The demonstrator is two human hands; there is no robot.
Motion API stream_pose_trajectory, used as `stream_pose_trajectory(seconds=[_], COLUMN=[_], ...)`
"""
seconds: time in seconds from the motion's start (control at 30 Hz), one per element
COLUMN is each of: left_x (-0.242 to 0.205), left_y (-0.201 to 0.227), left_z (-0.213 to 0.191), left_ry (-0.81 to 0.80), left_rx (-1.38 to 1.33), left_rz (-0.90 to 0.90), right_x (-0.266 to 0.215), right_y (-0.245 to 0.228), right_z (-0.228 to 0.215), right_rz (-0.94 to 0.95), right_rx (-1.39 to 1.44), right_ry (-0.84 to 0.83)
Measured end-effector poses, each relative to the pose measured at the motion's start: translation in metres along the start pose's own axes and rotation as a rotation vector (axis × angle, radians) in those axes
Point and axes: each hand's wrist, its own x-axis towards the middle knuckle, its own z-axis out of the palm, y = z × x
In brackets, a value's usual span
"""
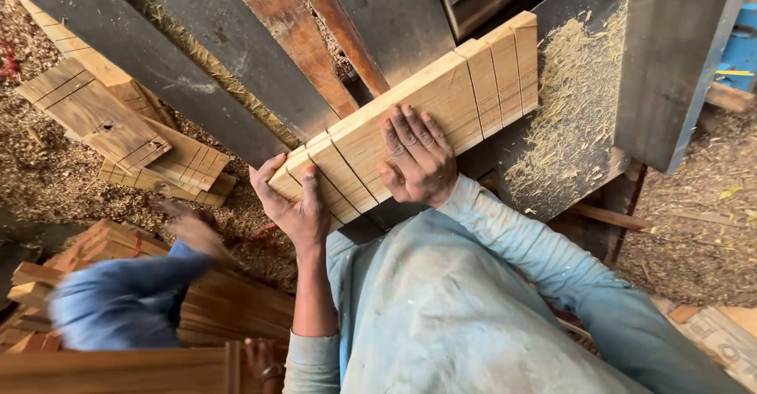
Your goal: Using a table saw to make repeated crosscuts on wooden boards following pre-marked lines.
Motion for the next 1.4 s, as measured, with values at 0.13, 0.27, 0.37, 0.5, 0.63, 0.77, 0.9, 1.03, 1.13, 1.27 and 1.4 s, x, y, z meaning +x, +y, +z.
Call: stream_pose_trajectory(seconds=[0.13,0.27,0.37,0.5,0.63,0.77,0.9,1.03,1.13,1.27,1.4], left_x=[0.000,-0.003,-0.003,0.004,0.006,0.011,0.014,0.020,0.029,0.040,0.053], left_y=[-0.007,-0.014,-0.015,-0.007,-0.002,-0.002,0.001,0.003,0.010,0.010,0.013], left_z=[-0.001,-0.001,-0.002,0.002,0.003,0.004,0.004,0.006,0.009,0.005,0.005], left_ry=[-0.007,-0.016,-0.010,0.010,0.025,0.031,0.040,0.037,0.048,0.049,0.030], left_rx=[0.059,0.009,0.066,0.058,0.046,0.003,0.063,0.183,-0.005,0.084,0.057], left_rz=[0.043,-0.006,0.013,0.046,0.014,-0.047,-0.009,0.093,0.012,0.049,0.018], right_x=[-0.001,0.003,0.007,0.016,0.021,0.029,0.034,0.044,0.053,0.064,0.080], right_y=[0.001,0.003,0.005,0.004,0.004,0.006,0.005,0.006,0.008,0.009,0.009], right_z=[0.007,0.008,0.005,0.001,-0.002,-0.003,-0.005,-0.010,-0.009,-0.010,-0.019], right_rz=[-0.006,-0.011,-0.005,-0.012,-0.016,-0.010,0.001,0.003,-0.007,-0.037,-0.047], right_rx=[-0.005,-0.001,0.009,0.005,0.029,0.039,0.044,0.046,0.050,0.066,0.074], right_ry=[0.036,0.072,0.060,0.061,0.052,0.058,0.049,0.080,0.116,0.165,0.185])
